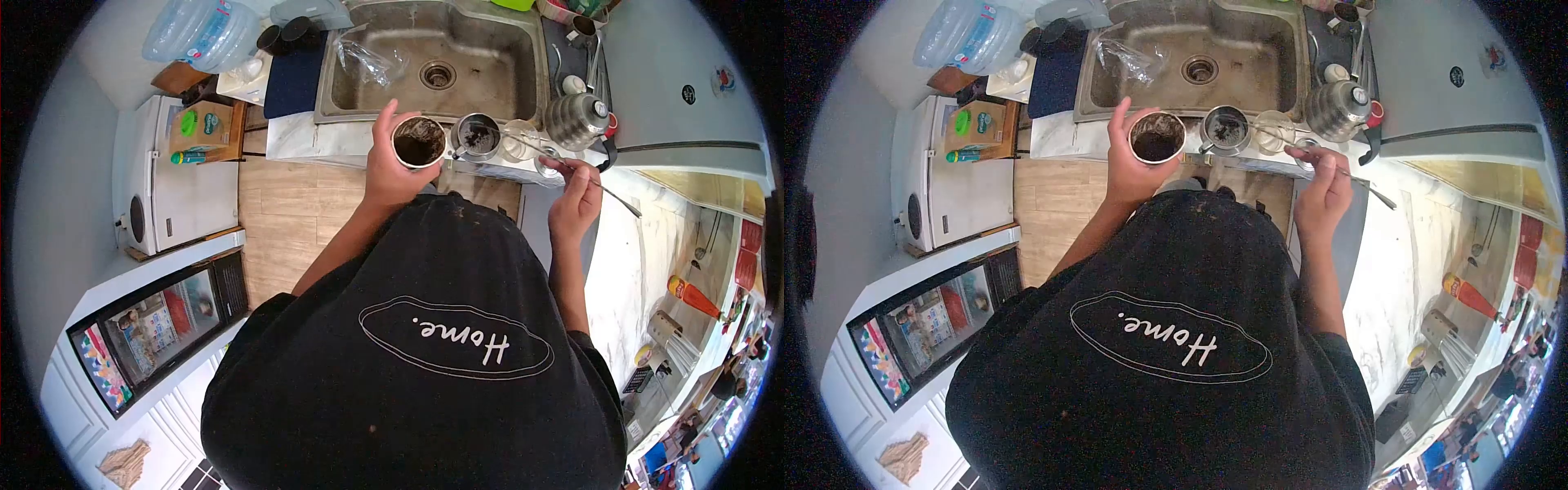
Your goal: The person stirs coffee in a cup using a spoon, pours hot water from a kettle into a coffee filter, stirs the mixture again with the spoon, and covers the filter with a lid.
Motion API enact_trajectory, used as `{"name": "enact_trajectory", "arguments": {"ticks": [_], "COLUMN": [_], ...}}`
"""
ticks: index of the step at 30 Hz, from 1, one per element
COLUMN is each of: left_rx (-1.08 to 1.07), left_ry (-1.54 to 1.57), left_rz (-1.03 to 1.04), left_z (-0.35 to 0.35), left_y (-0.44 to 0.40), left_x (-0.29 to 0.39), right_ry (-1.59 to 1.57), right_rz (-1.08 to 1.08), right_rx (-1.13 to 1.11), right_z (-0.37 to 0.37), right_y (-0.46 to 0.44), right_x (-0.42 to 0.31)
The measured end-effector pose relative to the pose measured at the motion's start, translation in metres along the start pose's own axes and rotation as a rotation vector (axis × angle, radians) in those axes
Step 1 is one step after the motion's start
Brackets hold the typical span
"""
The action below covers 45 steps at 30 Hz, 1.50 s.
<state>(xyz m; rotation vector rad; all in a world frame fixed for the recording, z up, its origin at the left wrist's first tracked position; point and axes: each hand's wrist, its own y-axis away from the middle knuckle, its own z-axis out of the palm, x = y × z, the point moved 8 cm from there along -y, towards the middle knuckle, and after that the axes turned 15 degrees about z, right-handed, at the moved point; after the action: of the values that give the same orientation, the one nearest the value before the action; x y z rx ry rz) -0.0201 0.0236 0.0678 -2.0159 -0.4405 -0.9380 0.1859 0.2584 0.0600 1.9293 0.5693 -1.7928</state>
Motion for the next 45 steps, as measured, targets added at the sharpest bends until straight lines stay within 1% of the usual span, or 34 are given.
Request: {"name": "enact_trajectory", "arguments": {"ticks": [3,6,9,12,15,18,21,24,27,30,33,36,39,42,45], "left_rx": [0.009,-0.042,-0.069,-0.079,-0.085,-0.079,-0.023,-0.003,-0.050,-0.072,-0.066,-0.073,-0.076,-0.077,-0.084], "left_ry": [0.003,-0.037,-0.027,-0.018,-0.012,0.006,0.026,0.034,0.013,-0.006,-0.003,-0.013,-0.012,0.003,-0.010], "left_rz": [0.003,-0.014,-0.037,-0.037,-0.034,-0.036,-0.024,-0.017,-0.019,0.003,0.001,-0.008,-0.005,-0.005,-0.008], "left_z": [0.000,0.000,0.002,0.004,0.006,0.007,0.005,0.006,0.007,0.007,0.006,0.006,0.007,0.007,0.008], "left_y": [0.001,0.004,0.004,0.004,0.004,0.003,0.006,0.008,0.007,0.006,0.008,0.009,0.009,0.008,0.010], "left_x": [0.001,0.002,0.003,0.002,0.001,0.001,-0.001,-0.001,0.002,0.003,0.004,0.006,0.007,0.007,0.008], "right_ry": [0.267,0.384,0.395,0.241,0.350,0.415,0.397,0.346,0.409,0.436,0.355,0.357,0.434,0.456,0.410], "right_rz": [-0.028,-0.116,-0.124,-0.166,-0.167,-0.140,-0.107,-0.149,-0.172,-0.186,-0.135,-0.170,-0.175,-0.140,-0.135], "right_rx": [-0.056,-0.088,-0.048,0.010,-0.088,-0.108,-0.014,0.012,-0.079,-0.065,0.008,0.006,-0.081,-0.052,-0.009], "right_z": [0.009,0.018,0.014,0.008,0.021,0.026,0.016,0.015,0.027,0.027,0.017,0.018,0.030,0.027,0.023], "right_y": [0.005,0.015,0.020,0.021,0.025,0.026,0.021,0.021,0.027,0.028,0.026,0.026,0.030,0.028,0.029], "right_x": [-0.004,-0.023,-0.038,-0.041,-0.044,-0.042,-0.049,-0.049,-0.049,-0.052,-0.051,-0.053,-0.048,-0.046,-0.054]}}
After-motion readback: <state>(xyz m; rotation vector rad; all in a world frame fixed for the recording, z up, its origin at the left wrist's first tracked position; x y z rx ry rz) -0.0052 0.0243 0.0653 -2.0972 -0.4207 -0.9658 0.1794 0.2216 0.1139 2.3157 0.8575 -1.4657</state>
